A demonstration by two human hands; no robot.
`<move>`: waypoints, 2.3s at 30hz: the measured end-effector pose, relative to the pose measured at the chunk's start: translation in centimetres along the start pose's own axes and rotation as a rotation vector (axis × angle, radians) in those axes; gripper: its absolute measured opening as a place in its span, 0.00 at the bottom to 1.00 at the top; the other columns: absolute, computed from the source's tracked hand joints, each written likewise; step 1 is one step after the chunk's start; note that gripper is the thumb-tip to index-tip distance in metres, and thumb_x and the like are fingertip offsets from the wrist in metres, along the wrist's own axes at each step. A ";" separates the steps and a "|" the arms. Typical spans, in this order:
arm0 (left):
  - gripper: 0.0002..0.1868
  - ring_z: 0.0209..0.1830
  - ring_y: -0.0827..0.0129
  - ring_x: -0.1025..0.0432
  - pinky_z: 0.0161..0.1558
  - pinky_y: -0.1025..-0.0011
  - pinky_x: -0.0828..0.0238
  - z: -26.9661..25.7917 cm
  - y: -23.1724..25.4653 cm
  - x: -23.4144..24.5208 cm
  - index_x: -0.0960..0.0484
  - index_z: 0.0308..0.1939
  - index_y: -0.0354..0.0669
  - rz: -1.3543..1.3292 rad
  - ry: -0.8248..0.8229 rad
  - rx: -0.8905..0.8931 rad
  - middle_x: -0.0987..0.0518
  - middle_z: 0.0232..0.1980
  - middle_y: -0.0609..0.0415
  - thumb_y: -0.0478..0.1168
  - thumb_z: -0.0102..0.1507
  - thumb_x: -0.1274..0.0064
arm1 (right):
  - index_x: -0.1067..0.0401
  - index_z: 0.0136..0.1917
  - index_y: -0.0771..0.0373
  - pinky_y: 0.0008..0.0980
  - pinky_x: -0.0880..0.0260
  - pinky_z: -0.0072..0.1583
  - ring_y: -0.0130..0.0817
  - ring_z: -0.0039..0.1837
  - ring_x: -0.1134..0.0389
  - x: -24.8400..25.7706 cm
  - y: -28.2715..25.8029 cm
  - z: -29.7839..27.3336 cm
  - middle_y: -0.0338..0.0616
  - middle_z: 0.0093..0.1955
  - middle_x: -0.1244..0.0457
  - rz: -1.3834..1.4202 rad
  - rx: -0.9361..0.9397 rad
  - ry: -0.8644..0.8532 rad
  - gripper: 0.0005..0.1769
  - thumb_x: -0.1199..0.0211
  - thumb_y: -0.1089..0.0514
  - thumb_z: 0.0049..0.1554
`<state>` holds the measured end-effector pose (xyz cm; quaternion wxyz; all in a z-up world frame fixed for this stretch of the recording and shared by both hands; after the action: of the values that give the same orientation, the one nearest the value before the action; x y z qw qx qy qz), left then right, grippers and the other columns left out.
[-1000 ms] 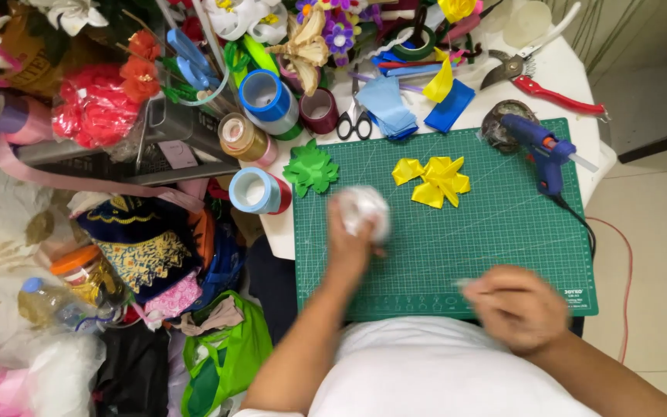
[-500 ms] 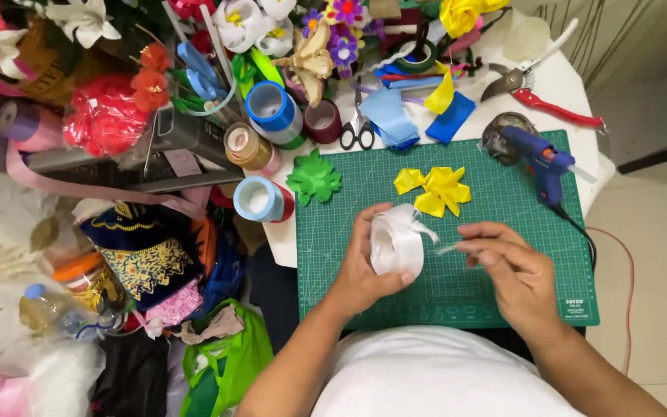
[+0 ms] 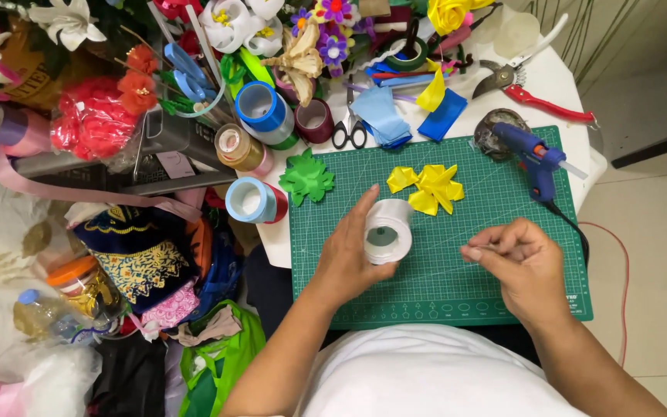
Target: Preparing strips of white adhesive ribbon by cutting them with scissors and peeling the backing for a craft project.
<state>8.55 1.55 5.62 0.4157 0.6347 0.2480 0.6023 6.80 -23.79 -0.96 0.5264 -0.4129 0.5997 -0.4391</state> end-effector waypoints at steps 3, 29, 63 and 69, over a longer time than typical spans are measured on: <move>0.62 0.64 0.28 0.31 0.61 0.33 0.33 0.1 -1.9 -0.5 0.47 0.80 0.46 0.087 -0.123 0.081 0.27 0.66 0.27 0.32 0.45 0.30 | 0.37 0.45 0.65 0.30 0.21 0.46 0.34 0.42 0.25 0.5 1.6 0.5 0.53 0.41 0.30 -0.074 -0.066 -0.029 0.21 0.28 0.76 0.46; 0.60 0.71 0.47 0.41 0.65 0.55 0.41 -1.6 -7.5 -0.2 0.50 0.81 0.56 0.170 -0.279 0.243 0.34 0.71 0.44 0.34 0.49 0.33 | 0.24 0.61 0.72 0.35 0.31 0.54 0.42 0.57 0.30 12.0 -4.6 3.1 0.54 0.64 0.33 -0.405 -0.172 -0.112 0.17 0.44 0.64 0.61; 0.67 0.72 0.58 0.40 0.68 0.58 0.42 -2.3 -12.9 -1.3 0.52 0.82 0.58 0.225 -0.250 0.464 0.33 0.72 0.54 0.42 0.46 0.23 | 0.19 0.46 0.64 0.25 0.22 0.51 0.30 0.46 0.27 36.7 7.3 35.9 0.46 0.45 0.28 -0.822 -0.219 0.436 0.06 0.36 0.68 0.61; 0.69 0.74 0.58 0.42 0.70 0.58 0.45 -2.3 -12.4 -1.1 0.53 0.82 0.57 0.201 -0.267 0.497 0.35 0.72 0.52 0.43 0.46 0.22 | 0.21 0.37 0.55 0.30 0.29 0.40 0.29 0.35 0.34 37.8 6.6 36.6 0.38 0.35 0.32 -1.142 -0.080 0.434 0.08 0.22 0.63 0.48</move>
<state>8.45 7.73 -5.40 0.2146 0.8121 0.2668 0.4725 38.97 -61.53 -19.66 0.0579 -0.5898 0.3931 -0.7031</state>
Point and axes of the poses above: each hand's wrist, its own z-axis towards the middle knuckle, its own x-axis out of the back of the hand, y = z × x, the point moved 7 cm from there along z, towards the middle knuckle
